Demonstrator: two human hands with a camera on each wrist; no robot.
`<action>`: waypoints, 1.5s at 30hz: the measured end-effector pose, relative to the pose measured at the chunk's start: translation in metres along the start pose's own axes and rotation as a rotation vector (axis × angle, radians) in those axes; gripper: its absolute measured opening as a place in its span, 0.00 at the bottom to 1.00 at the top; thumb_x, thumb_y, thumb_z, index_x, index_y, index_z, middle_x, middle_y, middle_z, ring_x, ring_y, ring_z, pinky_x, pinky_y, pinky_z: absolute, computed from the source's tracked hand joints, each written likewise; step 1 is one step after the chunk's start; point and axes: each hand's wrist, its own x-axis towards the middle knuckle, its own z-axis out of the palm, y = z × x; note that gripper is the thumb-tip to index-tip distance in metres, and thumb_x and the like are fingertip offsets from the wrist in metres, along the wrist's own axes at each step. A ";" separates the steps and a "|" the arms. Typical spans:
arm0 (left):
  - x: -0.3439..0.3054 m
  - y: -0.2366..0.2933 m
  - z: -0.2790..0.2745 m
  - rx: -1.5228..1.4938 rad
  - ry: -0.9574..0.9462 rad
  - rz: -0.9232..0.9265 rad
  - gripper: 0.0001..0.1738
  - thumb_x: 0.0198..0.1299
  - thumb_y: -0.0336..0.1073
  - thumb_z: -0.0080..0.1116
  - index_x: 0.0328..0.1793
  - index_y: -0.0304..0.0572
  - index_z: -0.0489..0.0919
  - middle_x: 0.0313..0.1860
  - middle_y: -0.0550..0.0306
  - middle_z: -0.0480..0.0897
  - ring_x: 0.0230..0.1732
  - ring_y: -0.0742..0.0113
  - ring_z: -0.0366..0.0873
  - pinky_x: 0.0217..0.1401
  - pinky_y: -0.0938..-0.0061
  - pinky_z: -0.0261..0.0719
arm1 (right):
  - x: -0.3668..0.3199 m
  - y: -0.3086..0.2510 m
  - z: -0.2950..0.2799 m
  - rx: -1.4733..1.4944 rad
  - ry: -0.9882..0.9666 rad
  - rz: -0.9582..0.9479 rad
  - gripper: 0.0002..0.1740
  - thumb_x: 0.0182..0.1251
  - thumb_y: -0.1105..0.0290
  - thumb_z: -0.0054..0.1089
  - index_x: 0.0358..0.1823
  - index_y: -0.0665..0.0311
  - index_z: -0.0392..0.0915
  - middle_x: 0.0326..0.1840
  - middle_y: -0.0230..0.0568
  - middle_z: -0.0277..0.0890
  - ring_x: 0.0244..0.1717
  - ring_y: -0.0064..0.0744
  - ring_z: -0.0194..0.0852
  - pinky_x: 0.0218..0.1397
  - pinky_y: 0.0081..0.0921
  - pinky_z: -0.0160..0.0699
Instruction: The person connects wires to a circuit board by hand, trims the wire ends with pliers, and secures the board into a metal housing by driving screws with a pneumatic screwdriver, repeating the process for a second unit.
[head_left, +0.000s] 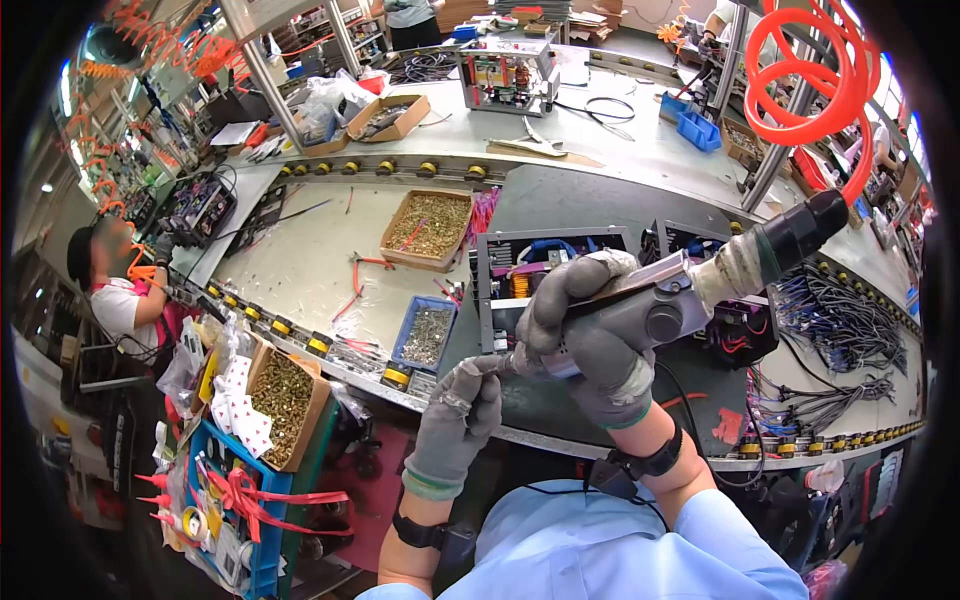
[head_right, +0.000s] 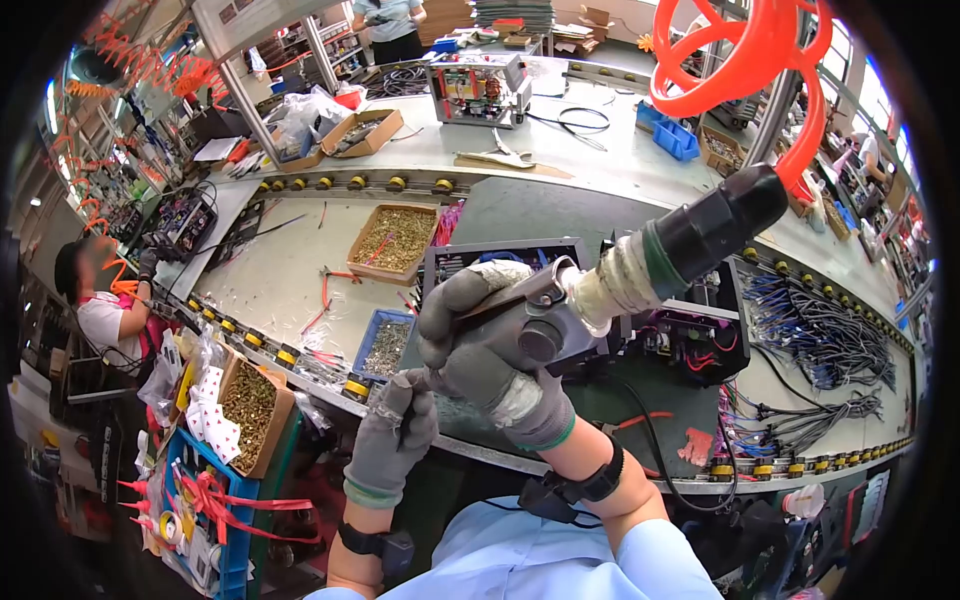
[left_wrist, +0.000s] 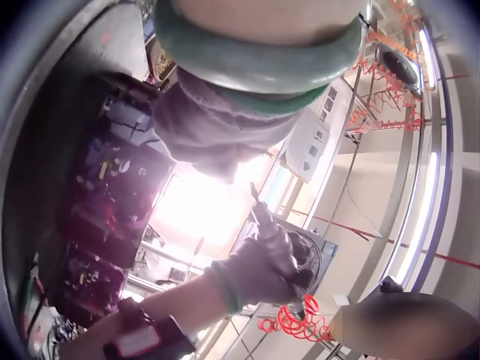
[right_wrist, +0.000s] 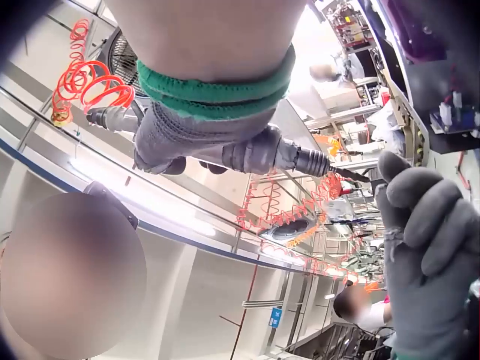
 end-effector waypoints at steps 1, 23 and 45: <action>0.001 -0.001 0.001 -0.005 0.003 -0.002 0.19 0.75 0.46 0.54 0.60 0.39 0.80 0.39 0.61 0.85 0.26 0.83 0.73 0.24 0.89 0.65 | -0.001 0.002 -0.001 0.018 0.016 -0.002 0.31 0.60 0.61 0.78 0.61 0.52 0.70 0.48 0.41 0.73 0.42 0.34 0.77 0.37 0.35 0.83; 0.013 -0.033 0.012 -0.070 0.032 0.048 0.19 0.75 0.51 0.54 0.46 0.41 0.81 0.19 0.66 0.74 0.15 0.78 0.65 0.17 0.81 0.58 | -0.002 -0.006 -0.019 0.004 -0.059 -0.059 0.31 0.57 0.60 0.80 0.59 0.53 0.73 0.44 0.40 0.75 0.37 0.32 0.77 0.32 0.30 0.80; 0.108 0.023 -0.012 1.563 0.401 -0.051 0.29 0.56 0.44 0.68 0.53 0.28 0.72 0.45 0.27 0.83 0.52 0.32 0.83 0.58 0.52 0.80 | 0.107 0.054 -0.030 -0.470 0.091 -0.015 0.11 0.60 0.78 0.66 0.44 0.67 0.78 0.34 0.31 0.78 0.34 0.18 0.75 0.39 0.21 0.78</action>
